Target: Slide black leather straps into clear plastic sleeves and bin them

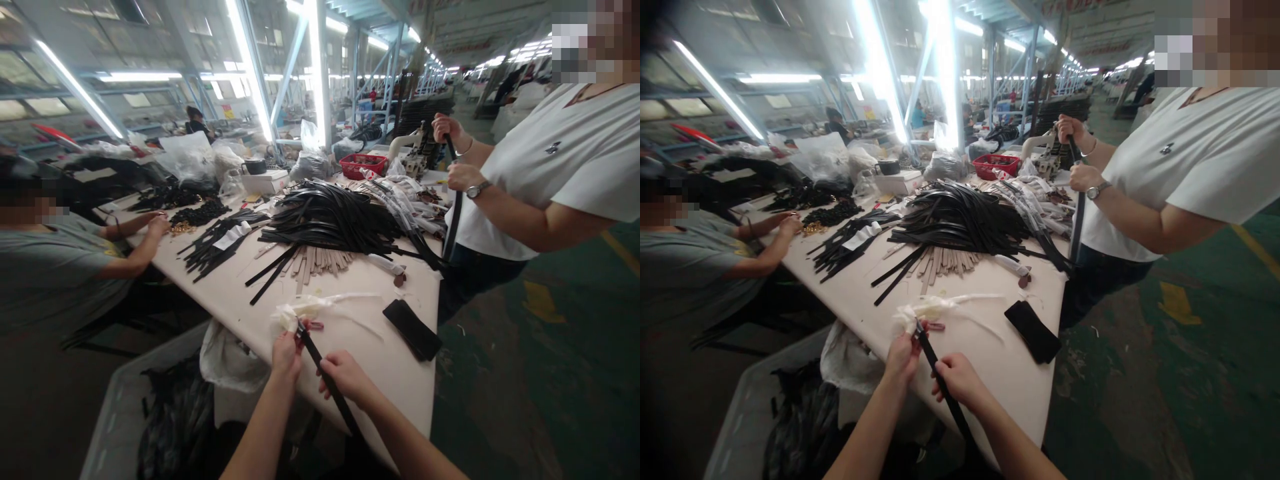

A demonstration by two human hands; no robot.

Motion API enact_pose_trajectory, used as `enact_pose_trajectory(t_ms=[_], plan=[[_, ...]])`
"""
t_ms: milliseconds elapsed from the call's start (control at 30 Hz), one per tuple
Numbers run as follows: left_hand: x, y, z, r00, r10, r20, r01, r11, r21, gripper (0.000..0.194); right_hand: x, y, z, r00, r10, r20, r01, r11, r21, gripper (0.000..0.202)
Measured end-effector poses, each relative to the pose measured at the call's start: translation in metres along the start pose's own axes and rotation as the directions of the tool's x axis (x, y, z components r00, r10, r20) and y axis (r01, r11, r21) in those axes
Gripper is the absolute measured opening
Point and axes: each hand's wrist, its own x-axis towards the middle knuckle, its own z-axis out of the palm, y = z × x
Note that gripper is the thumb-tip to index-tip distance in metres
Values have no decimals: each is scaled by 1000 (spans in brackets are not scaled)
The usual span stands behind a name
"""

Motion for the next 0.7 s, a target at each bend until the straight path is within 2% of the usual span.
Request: enact_pose_trajectory(t_ms=[67, 133, 200, 267, 367, 400, 467, 533, 567, 633, 700], plan=[[-2, 2, 0, 1000, -13, 17, 13, 1000, -2, 15, 7, -10, 5, 999, -33, -43, 30, 997, -70, 36], [-6, 6, 1, 995, -44, 92, 42, 999, 22, 21, 18, -29, 12, 987, -122, -103, 108, 985, -133, 35], [-6, 20, 1, 989, -40, 139, 36, 999, 30, 25, 25, -52, 20, 981, -168, -101, 155, 980, -124, 34], [-2, 44, 0, 996, 30, 89, -29, 999, -16, 20, 25, -68, 27, 991, -132, 6, 132, 990, -51, 28], [6, 73, -2, 989, 137, -63, -143, 984, -101, 12, 19, -76, 36, 976, -34, 215, 41, 999, -27, 19], [6, 75, -1, 986, 145, -84, -154, 982, -107, 12, 18, -75, 38, 975, -21, 222, 32, 998, -46, 19], [3, 64, 1, 990, 109, -85, -116, 990, -77, 12, 20, -74, 39, 991, -34, 128, 45, 996, -79, 22], [-3, 47, 5, 999, 20, -45, -20, 1000, -8, 11, 24, -74, 37, 998, -56, 17, 57, 994, -93, 25], [-5, 42, 6, 1000, -24, -21, 24, 999, 24, 11, 26, -75, 35, 998, -55, 7, 55, 995, -83, 26], [-2, 43, 5, 998, -68, 11, 68, 997, 36, 12, 26, -73, 28, 996, -22, 82, 25, 999, -37, 24], [9, 56, 2, 998, -5, -61, 2, 999, -51, 13, 24, -70, 22, 978, 31, 204, -30, 1000, -10, 20]])
